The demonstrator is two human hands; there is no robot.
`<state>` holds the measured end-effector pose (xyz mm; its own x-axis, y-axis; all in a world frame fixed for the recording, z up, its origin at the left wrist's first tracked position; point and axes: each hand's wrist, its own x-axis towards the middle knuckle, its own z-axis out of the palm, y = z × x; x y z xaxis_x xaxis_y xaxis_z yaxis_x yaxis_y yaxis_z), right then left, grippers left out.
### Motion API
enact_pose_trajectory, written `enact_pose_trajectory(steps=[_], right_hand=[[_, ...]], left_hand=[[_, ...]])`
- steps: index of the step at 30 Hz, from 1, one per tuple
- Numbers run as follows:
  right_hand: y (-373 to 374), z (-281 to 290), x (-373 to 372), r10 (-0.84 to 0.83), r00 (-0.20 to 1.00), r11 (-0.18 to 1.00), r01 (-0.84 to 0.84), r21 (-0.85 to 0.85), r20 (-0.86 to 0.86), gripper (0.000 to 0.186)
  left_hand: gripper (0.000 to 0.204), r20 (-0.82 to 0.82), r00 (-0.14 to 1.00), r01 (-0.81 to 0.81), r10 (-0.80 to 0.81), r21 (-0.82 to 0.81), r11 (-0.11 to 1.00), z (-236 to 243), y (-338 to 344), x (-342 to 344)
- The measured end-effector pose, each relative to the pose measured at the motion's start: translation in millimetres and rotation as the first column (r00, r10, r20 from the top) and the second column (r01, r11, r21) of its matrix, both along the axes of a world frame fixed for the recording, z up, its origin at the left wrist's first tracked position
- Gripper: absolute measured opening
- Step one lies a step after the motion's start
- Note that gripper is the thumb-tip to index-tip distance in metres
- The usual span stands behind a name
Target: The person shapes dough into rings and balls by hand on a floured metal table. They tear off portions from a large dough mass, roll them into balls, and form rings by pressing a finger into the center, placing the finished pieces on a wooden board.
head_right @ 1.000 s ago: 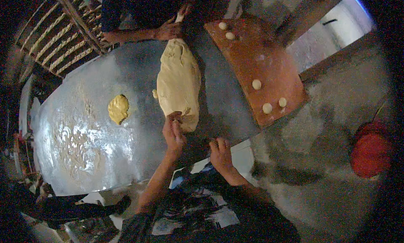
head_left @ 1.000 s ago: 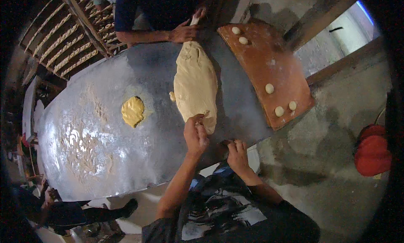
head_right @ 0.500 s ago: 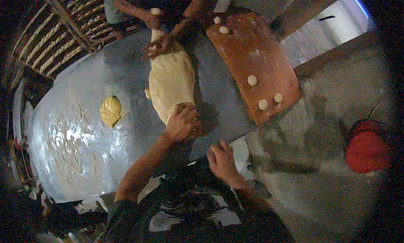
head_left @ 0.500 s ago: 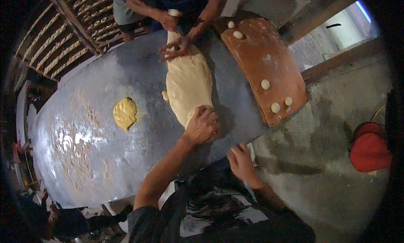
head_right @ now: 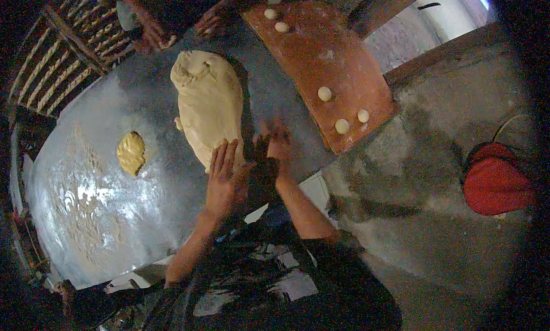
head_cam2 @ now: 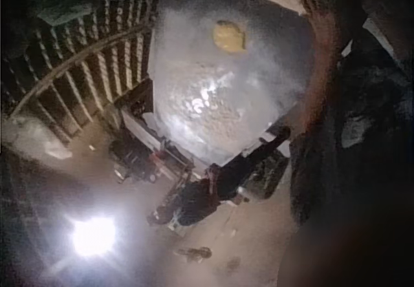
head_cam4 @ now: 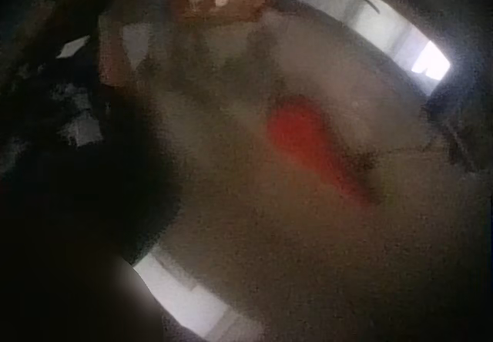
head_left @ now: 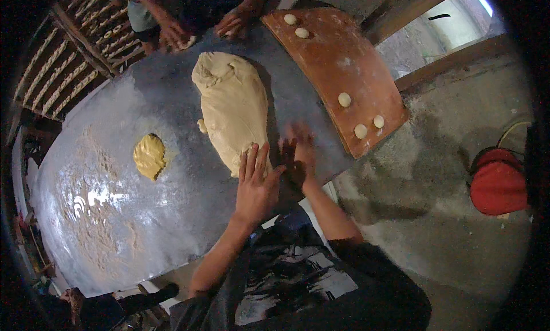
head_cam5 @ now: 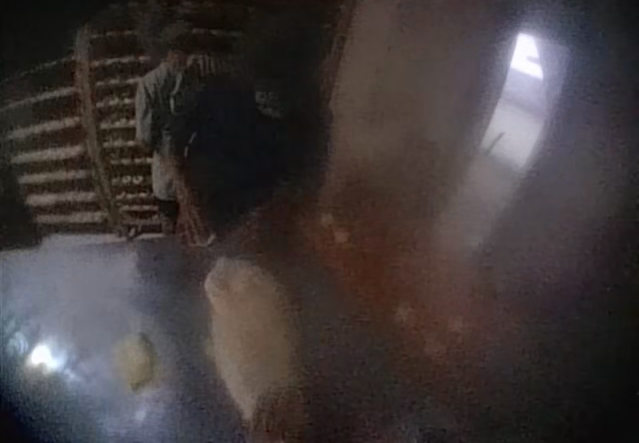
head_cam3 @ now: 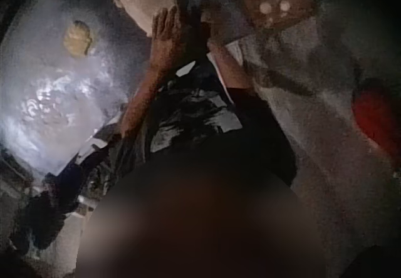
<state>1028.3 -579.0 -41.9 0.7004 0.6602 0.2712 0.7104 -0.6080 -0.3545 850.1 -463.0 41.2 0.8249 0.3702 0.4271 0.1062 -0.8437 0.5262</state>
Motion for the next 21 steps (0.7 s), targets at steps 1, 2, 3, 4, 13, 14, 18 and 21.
enact_pose_trajectory(steps=[1, 2, 3, 4, 13, 14, 18, 21], right_hand=[[-20.2, 3.9, -41.3, 0.143, 0.977, 0.989, -0.133, 0.073, -0.159, 0.046], [-41.0, 8.7, -71.3, 0.268, 0.920, 0.960, -0.229, 0.163, -0.286, 0.047], [-66.1, 10.0, -81.4, 0.263, 0.815, 0.946, -0.113, 0.303, -0.516, 0.045], [-85.8, 11.8, -72.7, 0.177, 0.772, 0.968, -0.025, 0.249, -0.610, 0.040], [-13.8, 84.9, -72.8, 0.328, 0.181, 0.467, 0.822, 0.326, -0.927, 0.017], [-6.3, 111.1, -88.0, 0.474, 0.067, 0.440, 0.845, 0.302, -0.878, 0.018], [-74.9, 92.7, -109.7, -0.007, 0.600, 1.000, 0.012, 0.000, -0.800, 0.022], [-69.5, 39.6, -73.2, 0.088, 0.994, 0.953, -0.104, -0.284, -0.069, 0.024]], left_hand=[[0.023, 0.017, 1.000, -0.020, 0.021, -0.057, 0.998, -4.7, 0.9, -4.8], [0.022, 0.049, 0.999, -0.012, 0.017, -0.110, 0.994, -12.2, -2.8, -9.0], [0.022, 0.079, 0.997, -0.011, 0.025, -0.165, 0.986, -21.0, -4.3, -11.6], [0.024, 0.056, 0.997, 0.053, -0.043, -0.176, 0.983, -29.9, -4.0, -14.6], [0.031, -0.143, 0.982, 0.066, -0.126, -0.366, 0.928, 3.3, -41.1, 51.0], [0.035, -0.002, 0.996, 0.081, -0.088, -0.378, 0.922, -10.3, -34.3, 48.8], [0.033, -0.189, 0.923, -0.380, 0.335, -0.307, 0.873, -30.3, 85.7, 60.9], [0.012, -0.152, 0.951, -0.219, 0.270, 0.285, 0.933, -18.6, 101.2, 52.9]])
